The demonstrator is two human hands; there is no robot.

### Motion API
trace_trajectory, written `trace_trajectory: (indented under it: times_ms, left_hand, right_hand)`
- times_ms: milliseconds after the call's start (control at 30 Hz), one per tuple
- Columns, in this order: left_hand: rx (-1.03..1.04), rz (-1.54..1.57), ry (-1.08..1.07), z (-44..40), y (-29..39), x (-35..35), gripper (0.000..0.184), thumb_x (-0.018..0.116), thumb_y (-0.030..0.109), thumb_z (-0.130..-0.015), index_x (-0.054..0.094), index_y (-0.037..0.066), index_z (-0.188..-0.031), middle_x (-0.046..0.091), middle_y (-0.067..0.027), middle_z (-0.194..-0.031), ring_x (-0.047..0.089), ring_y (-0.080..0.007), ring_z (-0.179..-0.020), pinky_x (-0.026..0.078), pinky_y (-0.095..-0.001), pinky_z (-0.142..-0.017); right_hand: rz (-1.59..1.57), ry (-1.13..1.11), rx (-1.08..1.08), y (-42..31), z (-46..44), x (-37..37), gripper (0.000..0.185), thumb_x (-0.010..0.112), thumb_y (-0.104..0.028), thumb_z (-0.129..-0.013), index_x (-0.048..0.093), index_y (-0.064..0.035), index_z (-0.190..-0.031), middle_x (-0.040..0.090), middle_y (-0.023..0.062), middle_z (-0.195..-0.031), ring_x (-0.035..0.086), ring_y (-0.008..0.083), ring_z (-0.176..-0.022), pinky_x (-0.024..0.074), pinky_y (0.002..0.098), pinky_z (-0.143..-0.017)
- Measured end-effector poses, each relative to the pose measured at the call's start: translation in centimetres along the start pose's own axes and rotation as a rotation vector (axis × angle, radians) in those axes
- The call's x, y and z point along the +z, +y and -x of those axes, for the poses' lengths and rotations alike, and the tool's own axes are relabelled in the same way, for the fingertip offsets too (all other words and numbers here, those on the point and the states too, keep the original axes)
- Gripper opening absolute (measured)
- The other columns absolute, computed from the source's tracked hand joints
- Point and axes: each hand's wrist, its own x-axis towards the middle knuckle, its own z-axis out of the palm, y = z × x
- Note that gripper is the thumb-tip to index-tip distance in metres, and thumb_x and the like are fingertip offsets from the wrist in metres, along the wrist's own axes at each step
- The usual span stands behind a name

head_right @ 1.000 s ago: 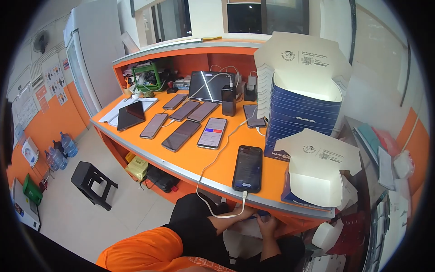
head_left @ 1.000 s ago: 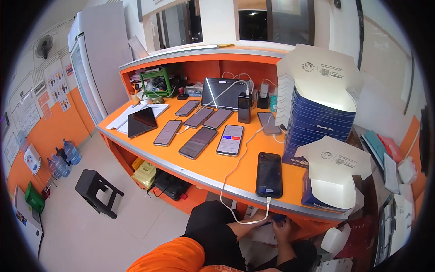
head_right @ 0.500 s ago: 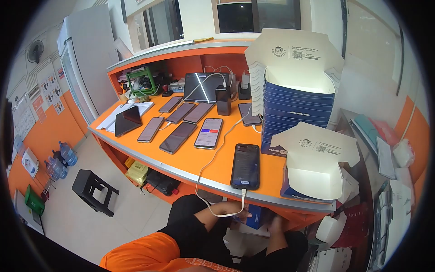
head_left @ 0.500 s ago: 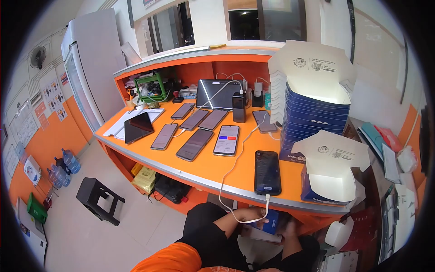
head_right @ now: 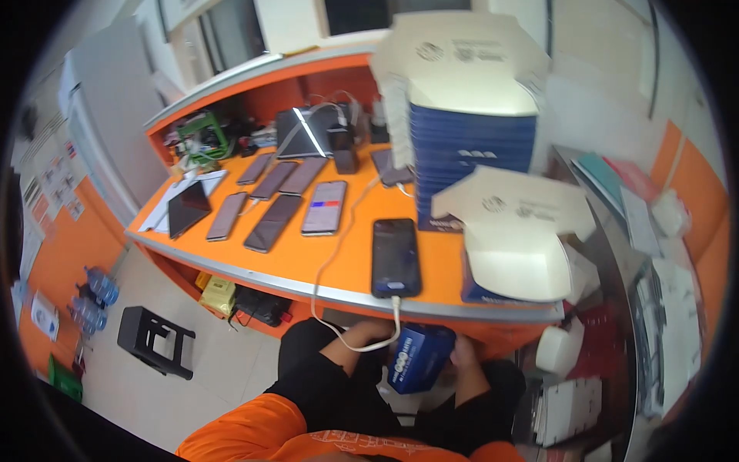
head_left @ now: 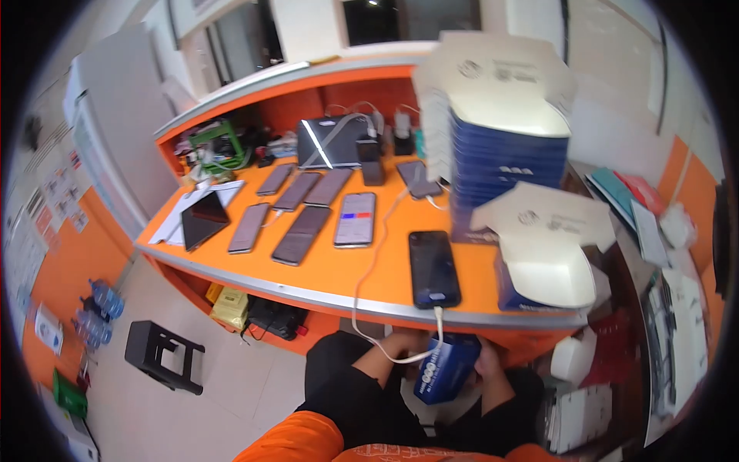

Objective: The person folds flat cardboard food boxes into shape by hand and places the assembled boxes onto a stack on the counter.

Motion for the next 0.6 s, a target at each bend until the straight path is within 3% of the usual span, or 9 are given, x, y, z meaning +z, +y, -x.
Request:
trace_trajectory:
  times_ms: [67, 133, 200, 367, 467, 600]
  left_hand:
    - [0.039, 0.179, 0.096, -0.7, 0.0, 0.7, 0.053, 0.061, 0.042, -0.097, 0.058, 0.008, -0.139, 0.060, -0.0162, -0.139, 0.057, -0.0321, -0.129, 0.045, -0.0439, -0.106]
    - [0.067, 0.318, -0.039, -0.6, 1.6, 0.7, 0.056, 0.061, 0.047, -0.098, 0.057, 0.009, -0.140, 0.060, -0.0172, -0.138, 0.062, -0.0285, -0.122, 0.050, -0.0437, -0.099]
    - [0.208, 0.270, -0.090, 1.1, 3.4, 1.6, 0.045, 0.064, 0.042, -0.098, 0.068, -0.001, -0.111, 0.072, -0.0149, -0.105, 0.067, -0.0255, -0.100, 0.053, -0.0383, -0.088]
    - [0.232, 0.051, -0.124, -0.4, 1.3, 3.7, 0.046, 0.074, 0.033, -0.092, 0.063, 0.001, -0.123, 0.071, -0.0162, -0.114, 0.066, -0.0301, -0.113, 0.050, -0.0401, -0.097]
    - [0.250, -0.081, -0.070, 0.1, 2.3, 3.1, 0.042, 0.075, 0.026, -0.090, 0.064, 0.003, -0.124, 0.070, -0.0153, -0.116, 0.066, -0.0305, -0.112, 0.050, -0.0404, -0.098]
    - [0.409, -0.118, -0.056, 1.2, 3.8, 2.2, 0.039, 0.076, 0.025, -0.088, 0.066, 0.003, -0.119, 0.071, -0.0146, -0.114, 0.067, -0.0294, -0.111, 0.050, -0.0402, -0.097]
  right_hand:
    - [0.202, 0.028, -0.189, -0.4, 1.6, 2.6, 0.044, 0.071, -0.026, -0.096, 0.061, -0.0025, -0.131, 0.067, 0.0089, -0.122, 0.063, 0.0228, -0.112, 0.0486, 0.0395, -0.101]
    - [0.396, 0.011, -0.138, -0.5, 2.2, 3.1, 0.039, 0.072, -0.024, -0.095, 0.063, -0.0028, -0.127, 0.067, 0.0068, -0.118, 0.062, 0.0184, -0.108, 0.0487, 0.0353, -0.096]
    - [0.532, -0.024, -0.127, -0.7, 2.8, 3.7, 0.035, 0.072, -0.024, -0.096, 0.066, -0.0029, -0.123, 0.067, 0.0051, -0.113, 0.062, 0.0151, -0.103, 0.0487, 0.0317, -0.092]
    - [0.802, -0.102, -0.244, -1.1, 3.0, 3.9, 0.032, 0.069, -0.027, -0.099, 0.067, -0.0030, -0.120, 0.068, 0.0035, -0.101, 0.063, 0.0127, -0.092, 0.0497, 0.0276, -0.083]
    - [1.035, 0.148, -0.228, -0.5, 1.2, 1.5, 0.031, 0.068, -0.025, -0.098, 0.066, -0.0036, -0.121, 0.069, 0.0039, -0.098, 0.063, 0.0139, -0.089, 0.0508, 0.0290, -0.080]
    - [1.230, 0.110, -0.321, -0.2, -0.1, -0.5, 0.031, 0.069, -0.020, -0.097, 0.065, -0.0030, -0.122, 0.070, 0.0067, -0.104, 0.065, 0.0180, -0.094, 0.0517, 0.0313, -0.082]
